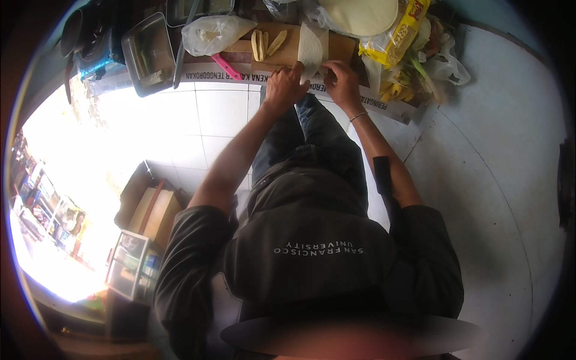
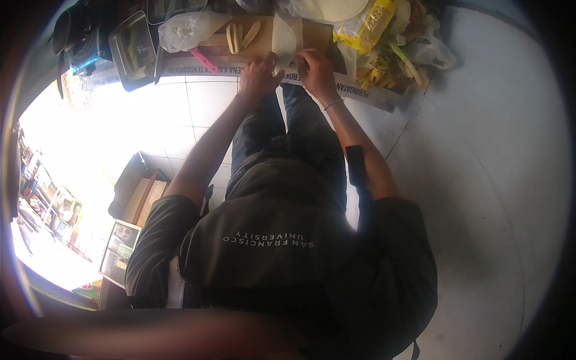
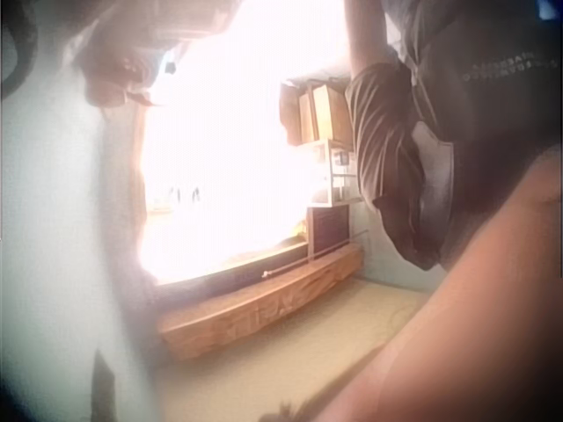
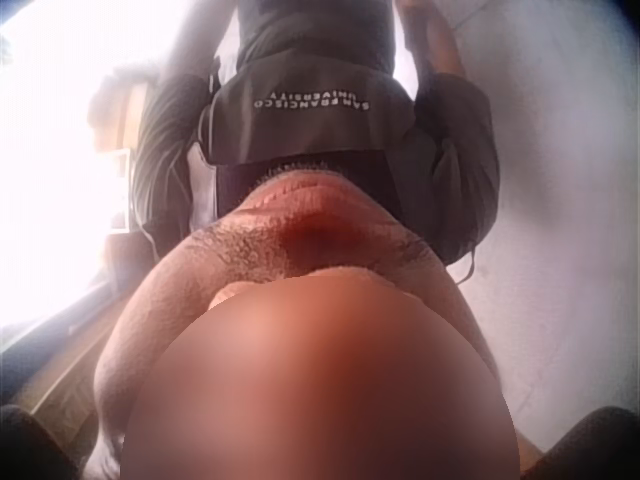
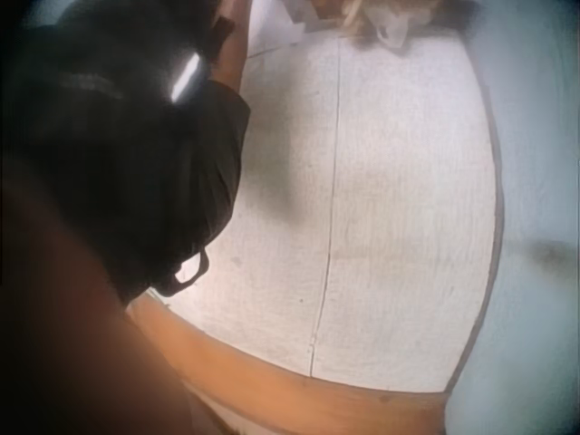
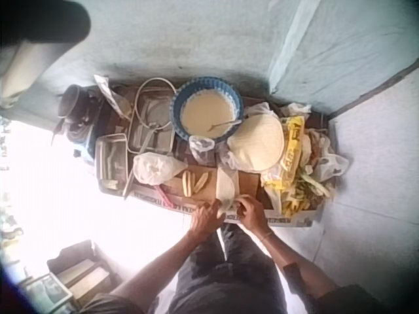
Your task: The person places sliced bananas onto a flatbread, adds a dark filling from a small container, then folds the flatbread over the filling to enclose it. The person handles the flatbread and filling by hand on a wooden board.
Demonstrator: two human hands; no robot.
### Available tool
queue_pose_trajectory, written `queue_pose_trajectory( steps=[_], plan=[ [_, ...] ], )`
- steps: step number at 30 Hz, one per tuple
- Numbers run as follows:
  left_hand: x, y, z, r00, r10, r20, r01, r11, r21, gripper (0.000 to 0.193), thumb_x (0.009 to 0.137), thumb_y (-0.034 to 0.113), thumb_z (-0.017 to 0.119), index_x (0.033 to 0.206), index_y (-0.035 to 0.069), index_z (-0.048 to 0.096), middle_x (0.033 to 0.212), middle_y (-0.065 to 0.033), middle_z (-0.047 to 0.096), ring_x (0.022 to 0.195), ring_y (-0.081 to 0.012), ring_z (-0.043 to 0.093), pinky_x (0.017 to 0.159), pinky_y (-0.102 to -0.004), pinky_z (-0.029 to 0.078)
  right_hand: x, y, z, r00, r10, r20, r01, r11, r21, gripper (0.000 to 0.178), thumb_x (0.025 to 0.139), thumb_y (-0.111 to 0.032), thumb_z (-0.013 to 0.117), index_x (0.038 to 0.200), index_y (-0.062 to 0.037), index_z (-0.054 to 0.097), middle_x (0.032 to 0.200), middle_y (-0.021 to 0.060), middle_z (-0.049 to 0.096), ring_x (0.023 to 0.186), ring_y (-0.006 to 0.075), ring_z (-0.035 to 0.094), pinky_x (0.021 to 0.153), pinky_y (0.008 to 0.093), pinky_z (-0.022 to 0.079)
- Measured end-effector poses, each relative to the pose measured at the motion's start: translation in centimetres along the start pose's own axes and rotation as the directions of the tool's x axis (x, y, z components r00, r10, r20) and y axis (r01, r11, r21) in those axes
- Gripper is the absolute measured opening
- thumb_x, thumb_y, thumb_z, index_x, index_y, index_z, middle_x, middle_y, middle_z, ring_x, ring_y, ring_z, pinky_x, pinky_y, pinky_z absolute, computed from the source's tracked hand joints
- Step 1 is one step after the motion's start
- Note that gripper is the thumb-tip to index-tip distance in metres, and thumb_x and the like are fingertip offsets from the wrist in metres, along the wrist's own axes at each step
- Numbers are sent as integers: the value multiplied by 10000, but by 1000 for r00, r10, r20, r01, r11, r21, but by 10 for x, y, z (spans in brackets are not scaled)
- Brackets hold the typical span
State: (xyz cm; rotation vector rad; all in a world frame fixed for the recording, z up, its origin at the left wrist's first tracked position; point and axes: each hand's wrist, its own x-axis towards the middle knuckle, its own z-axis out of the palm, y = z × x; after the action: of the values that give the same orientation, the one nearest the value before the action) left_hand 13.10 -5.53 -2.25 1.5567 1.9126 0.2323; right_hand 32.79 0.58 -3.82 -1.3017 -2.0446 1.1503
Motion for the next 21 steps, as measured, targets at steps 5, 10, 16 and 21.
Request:
queue_pose_trajectory(
  steps=[5,10,16,21],
  plan=[
    [-2,2,6,998,-55,-9,55,997,-47,396,882,351,786,1164,119,633,865,-144,747,878,-404,754,814,-543,594,3,-2,3,999,-51,-21,50,999,-14,299,847,32,725,1139,-33,716,1135,161,732,1014,367,727,883,437,592],
    [-1,1,2,998,-12,-66,8,999,-52,331,908,313,768,1139,103,658,950,-158,745,951,-393,739,833,-529,583,4,1,2,998,-57,-13,56,998,-38,331,843,53,741,1164,-24,719,1154,153,734,990,342,738,848,409,616],
    [-3,-3,-2,970,150,-190,-165,984,-68,236,927,191,727,1137,94,684,1073,-142,693,1032,-383,705,891,-519,567,1,2,2,999,-30,-14,29,998,-59,364,836,41,780,1190,-18,721,1170,162,705,956,294,738,814,391,622],
    [1,-11,3,970,192,-151,-203,977,-63,290,899,40,663,1180,96,709,1094,-121,675,1036,-365,692,930,-495,573,-2,1,6,996,86,36,-83,993,-84,331,847,-49,838,1159,-38,729,981,139,733,863,289,752,759,389,621]
  ],
)
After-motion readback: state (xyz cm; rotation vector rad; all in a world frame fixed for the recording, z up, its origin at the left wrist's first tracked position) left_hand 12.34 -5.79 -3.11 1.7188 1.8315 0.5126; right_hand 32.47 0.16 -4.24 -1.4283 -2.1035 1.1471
